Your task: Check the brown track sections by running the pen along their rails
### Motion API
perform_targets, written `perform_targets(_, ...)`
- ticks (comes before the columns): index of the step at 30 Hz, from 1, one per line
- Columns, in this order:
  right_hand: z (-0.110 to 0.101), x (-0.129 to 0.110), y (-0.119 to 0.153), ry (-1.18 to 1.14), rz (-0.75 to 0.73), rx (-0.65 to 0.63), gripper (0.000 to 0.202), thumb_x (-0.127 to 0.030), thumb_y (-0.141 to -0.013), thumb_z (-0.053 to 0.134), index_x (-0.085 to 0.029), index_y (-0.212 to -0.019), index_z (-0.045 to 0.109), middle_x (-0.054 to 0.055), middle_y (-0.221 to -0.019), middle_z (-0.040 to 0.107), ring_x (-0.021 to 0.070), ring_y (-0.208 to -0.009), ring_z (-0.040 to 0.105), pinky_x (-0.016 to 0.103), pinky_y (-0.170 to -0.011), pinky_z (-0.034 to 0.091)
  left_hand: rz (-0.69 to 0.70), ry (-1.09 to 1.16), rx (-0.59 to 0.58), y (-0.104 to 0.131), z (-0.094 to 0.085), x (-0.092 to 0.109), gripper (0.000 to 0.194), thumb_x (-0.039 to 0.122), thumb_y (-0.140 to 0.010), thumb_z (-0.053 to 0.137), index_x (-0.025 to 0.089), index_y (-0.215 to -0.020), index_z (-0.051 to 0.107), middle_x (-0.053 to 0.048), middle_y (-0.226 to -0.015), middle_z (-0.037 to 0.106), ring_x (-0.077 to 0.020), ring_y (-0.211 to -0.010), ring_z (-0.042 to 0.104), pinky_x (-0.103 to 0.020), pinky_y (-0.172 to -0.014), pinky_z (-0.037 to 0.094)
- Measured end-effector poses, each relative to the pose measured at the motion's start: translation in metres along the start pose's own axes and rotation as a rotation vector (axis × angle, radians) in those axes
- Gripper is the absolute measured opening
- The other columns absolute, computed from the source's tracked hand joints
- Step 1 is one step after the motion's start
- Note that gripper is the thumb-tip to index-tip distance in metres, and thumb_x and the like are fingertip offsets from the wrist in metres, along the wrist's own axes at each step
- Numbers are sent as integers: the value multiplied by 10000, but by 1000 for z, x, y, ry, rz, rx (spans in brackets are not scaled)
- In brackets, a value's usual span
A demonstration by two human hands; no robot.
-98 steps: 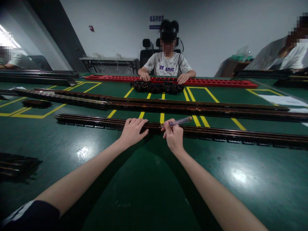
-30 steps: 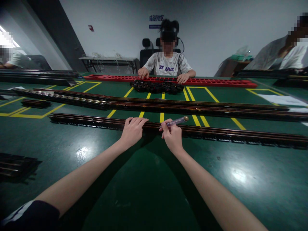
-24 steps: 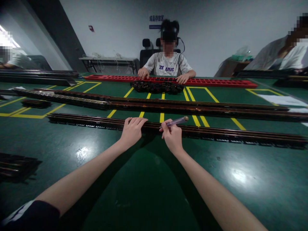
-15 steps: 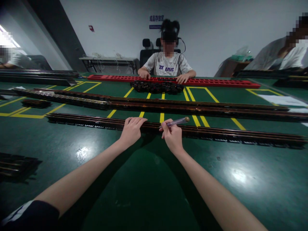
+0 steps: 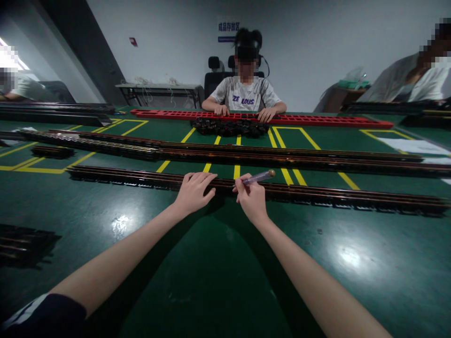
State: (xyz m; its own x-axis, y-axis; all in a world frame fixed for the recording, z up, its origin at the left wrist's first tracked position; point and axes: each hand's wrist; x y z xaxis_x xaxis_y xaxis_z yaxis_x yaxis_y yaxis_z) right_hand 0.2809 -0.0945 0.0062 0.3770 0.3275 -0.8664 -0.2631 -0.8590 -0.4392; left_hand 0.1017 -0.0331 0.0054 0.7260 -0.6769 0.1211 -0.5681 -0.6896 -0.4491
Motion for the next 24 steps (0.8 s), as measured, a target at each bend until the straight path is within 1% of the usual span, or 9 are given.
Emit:
perform_targets(4,0,0,0,2,-3,-2,346,-513,-877,524,-194,-740,524,12,-629,647,90,-392,527,217,-398,420,10,-34,-5,0,2,0,406,355,-919,433,173,-1256,569,-99,-1217,655,-257,-1124,576,-458,-1001,365)
perform_targets(9,0,1,0,5,11,10,342,-508,-880,521,-194,-745,522,6,-618,645,84,-385,519,209,-396,412,10,-67,1,-1,2,0,389,362,-914,453,188,-1238,581,-97,-1192,664,-264,-1096,582,-456,-980,377)
perform_targets(24,0,2,0,-77,41,7,363,-538,-872,527,-187,-785,536,4,-632,645,82,-393,525,203,-382,403,19,-87,9,0,4,-1,395,389,-921,446,175,-1222,588,-103,-1169,666,-273,-1069,587,-460,-969,390)
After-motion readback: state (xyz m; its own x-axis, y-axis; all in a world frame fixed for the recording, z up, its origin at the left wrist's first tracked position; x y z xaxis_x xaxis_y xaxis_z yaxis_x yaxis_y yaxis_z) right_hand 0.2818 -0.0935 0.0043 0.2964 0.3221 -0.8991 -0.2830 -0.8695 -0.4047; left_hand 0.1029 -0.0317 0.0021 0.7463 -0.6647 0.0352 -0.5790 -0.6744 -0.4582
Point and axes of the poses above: each hand's wrist, its own y-axis away from the middle knuckle, its own z-axis out of the palm, x = y × z
